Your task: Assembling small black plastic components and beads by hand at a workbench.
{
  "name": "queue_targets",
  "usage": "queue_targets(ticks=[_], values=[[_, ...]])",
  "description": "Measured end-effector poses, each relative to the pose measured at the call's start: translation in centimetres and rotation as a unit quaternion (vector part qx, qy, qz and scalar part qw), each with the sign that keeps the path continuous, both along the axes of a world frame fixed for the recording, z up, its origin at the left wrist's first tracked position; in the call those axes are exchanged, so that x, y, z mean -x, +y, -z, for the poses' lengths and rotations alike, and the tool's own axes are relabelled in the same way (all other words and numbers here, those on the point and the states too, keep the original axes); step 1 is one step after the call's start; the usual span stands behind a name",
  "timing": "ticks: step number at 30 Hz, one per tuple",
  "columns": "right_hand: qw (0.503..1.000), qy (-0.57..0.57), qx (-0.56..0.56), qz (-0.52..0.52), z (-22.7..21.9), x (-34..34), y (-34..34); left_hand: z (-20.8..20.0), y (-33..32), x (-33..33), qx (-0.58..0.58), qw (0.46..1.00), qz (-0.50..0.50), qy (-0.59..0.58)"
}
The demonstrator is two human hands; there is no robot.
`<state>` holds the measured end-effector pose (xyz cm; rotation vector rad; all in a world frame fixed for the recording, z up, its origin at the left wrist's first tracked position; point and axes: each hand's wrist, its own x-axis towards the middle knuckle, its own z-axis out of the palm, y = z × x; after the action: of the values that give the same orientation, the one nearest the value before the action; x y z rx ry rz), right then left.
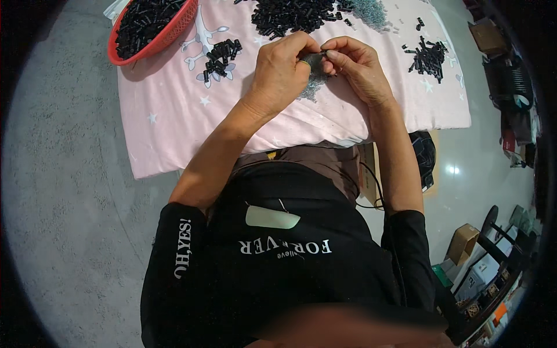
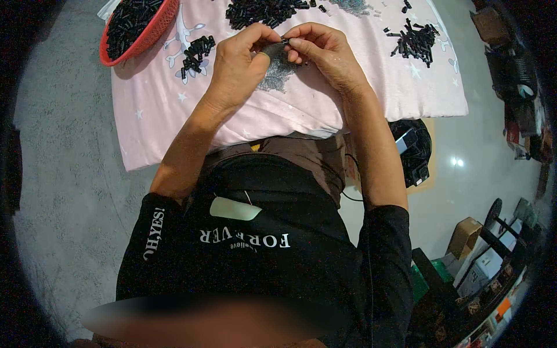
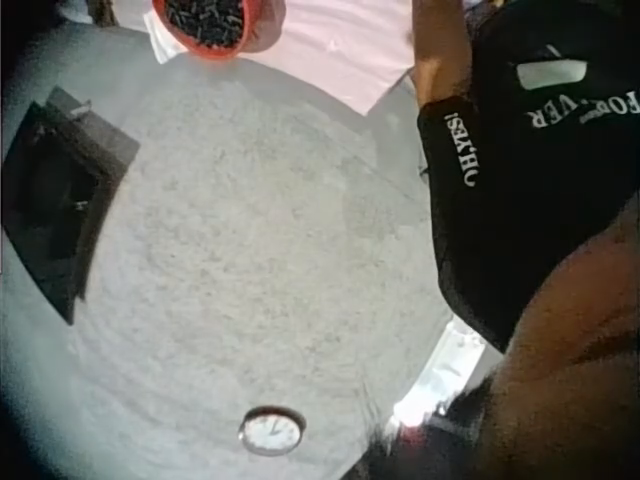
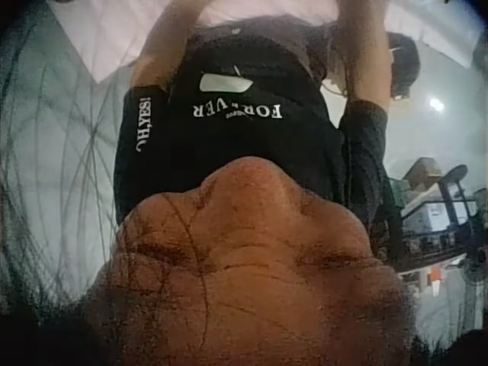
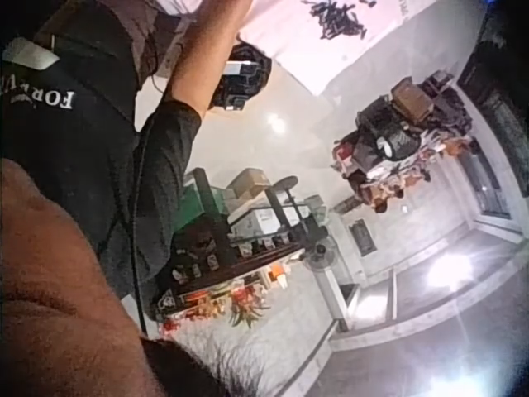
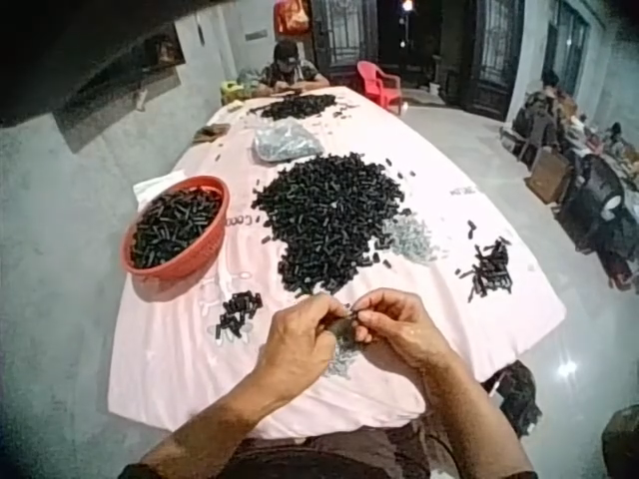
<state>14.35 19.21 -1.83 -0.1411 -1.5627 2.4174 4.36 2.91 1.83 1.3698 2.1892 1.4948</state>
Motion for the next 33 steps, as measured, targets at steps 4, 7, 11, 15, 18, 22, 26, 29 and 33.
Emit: queue_targets(ticks=[4,7,11,15,18,22,26,29,33], values=[[1.0,-0.011,-0.004,-0.014,0.2,0.0,0.1,0.0,0.0,-0.2,-0.003,1.0,-0.001,-0.01],[0.999,-0.019,0.008,-0.028,0.4,0.0,0.3,0.0,-0.1,-0.2,-0.002,0.999,0.003,-0.041],[0.999,-0.009,0.017,-0.025,0.1,0.0,0.1,-0.2,-1.6,1.6,-0.006,0.996,-0.035,-0.081],[1.0,-0.011,0.007,-0.016,0.1,0.0,0.3,0.2,-4.3,4.3,0.09,0.991,-0.101,0.021],[1.0,-0.001,0.004,-0.02,0.3,0.1,0.2,0.7,-5.2,4.0,0.125,0.986,-0.089,0.062],[1.0,0.0,-0.006,-0.016,0.3,0.1,0.2,1.6,-4.7,3.2,0.172,0.97,-0.115,0.13],[1.0,-0.001,-0.003,-0.015,0.3,0.1,0.1,1.6,-4.6,3.2,0.19,0.966,-0.11,0.133],[1.0,-0.006,0.007,-0.017,0.1,0.0,0.1,1.0,-4.2,2.9,0.167,0.97,-0.098,0.144],[1.0,-0.011,0.001,-0.014,0.2,0.0,0.1,-0.7,-2.9,0.9,0.07,0.996,-0.045,-0.017]])
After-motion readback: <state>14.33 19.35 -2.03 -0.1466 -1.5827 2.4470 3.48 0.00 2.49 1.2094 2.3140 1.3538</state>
